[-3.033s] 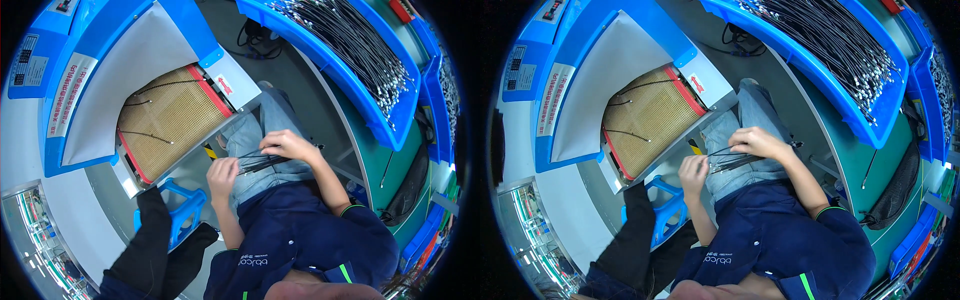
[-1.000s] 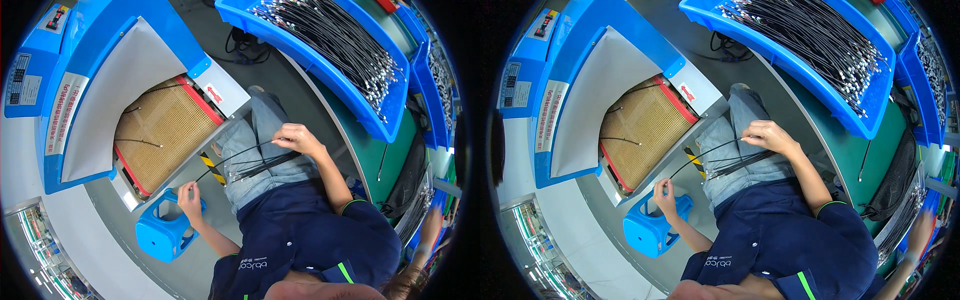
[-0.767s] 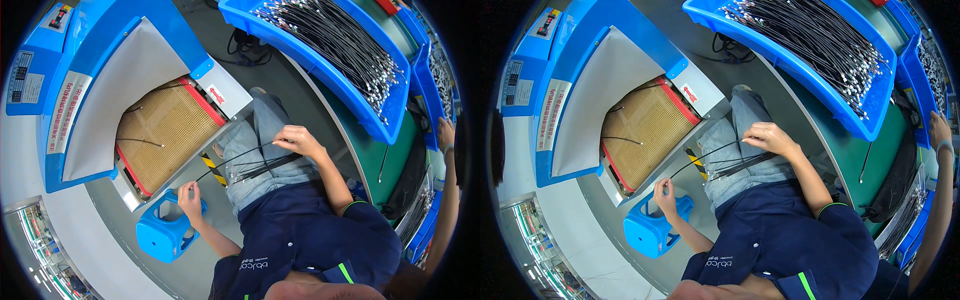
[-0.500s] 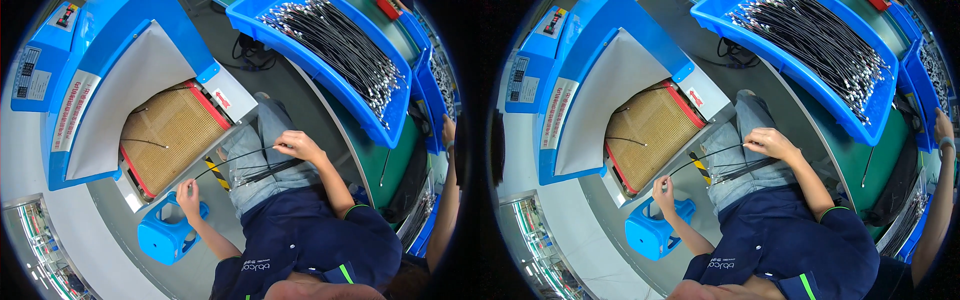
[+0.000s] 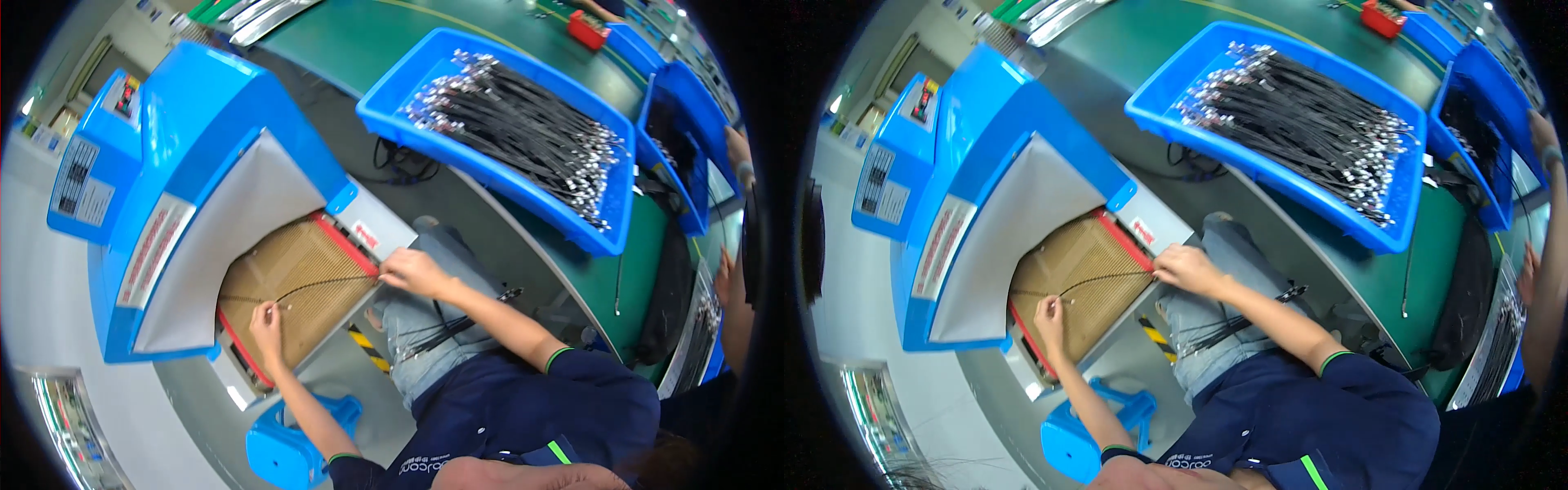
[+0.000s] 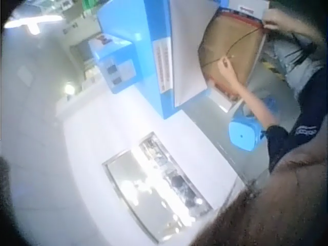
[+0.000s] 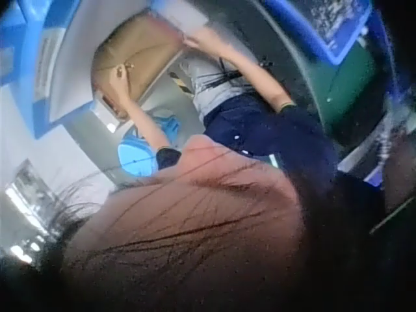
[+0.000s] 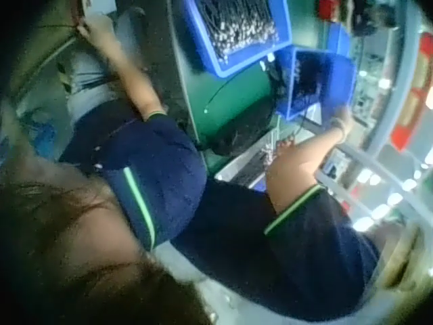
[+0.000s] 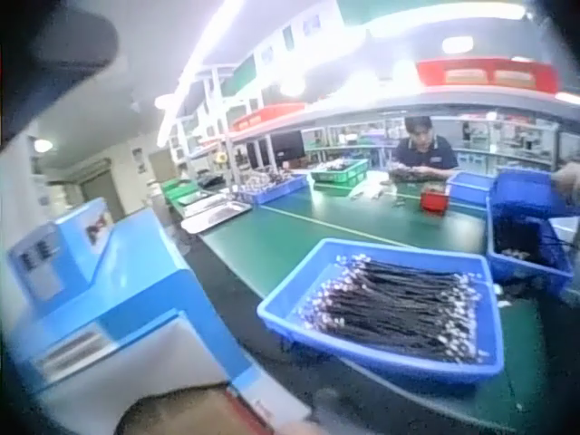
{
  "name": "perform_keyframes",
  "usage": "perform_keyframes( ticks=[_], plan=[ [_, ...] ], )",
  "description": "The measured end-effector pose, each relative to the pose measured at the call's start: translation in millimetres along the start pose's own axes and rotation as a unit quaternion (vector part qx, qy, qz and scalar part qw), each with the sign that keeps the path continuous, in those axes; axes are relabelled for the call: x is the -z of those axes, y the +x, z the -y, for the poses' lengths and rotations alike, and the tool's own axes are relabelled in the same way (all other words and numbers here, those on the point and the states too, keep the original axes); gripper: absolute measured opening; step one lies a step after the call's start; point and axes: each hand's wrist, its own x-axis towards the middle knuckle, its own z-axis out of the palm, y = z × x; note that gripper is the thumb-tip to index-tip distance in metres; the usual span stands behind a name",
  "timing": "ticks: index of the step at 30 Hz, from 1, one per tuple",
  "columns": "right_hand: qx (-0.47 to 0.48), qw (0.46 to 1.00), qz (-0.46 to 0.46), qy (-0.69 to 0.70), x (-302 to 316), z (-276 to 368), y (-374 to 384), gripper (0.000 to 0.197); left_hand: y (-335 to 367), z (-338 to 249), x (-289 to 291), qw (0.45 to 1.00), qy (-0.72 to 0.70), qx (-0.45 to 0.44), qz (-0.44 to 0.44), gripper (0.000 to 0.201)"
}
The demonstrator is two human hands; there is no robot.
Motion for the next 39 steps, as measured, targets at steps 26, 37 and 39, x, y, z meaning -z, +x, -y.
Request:
perform_keyframes(
  ticks=[26,37,39],
  plan=[
    [0.059,0.985,-0.032,0.161,73,58,-3,0.029,-97,-102,-82,0.975,-0.072,-0.095,0.189,0.028],
    [0.243,0.784,-0.185,0.541,256,247,-10,0.019,-194,-130,-167,0.928,-0.032,-0.13,0.347,0.054],
    [0.207,0.809,-0.162,0.526,271,257,-21,0.034,-190,-134,-166,0.931,-0.017,-0.11,0.349,0.054]
  ],
)
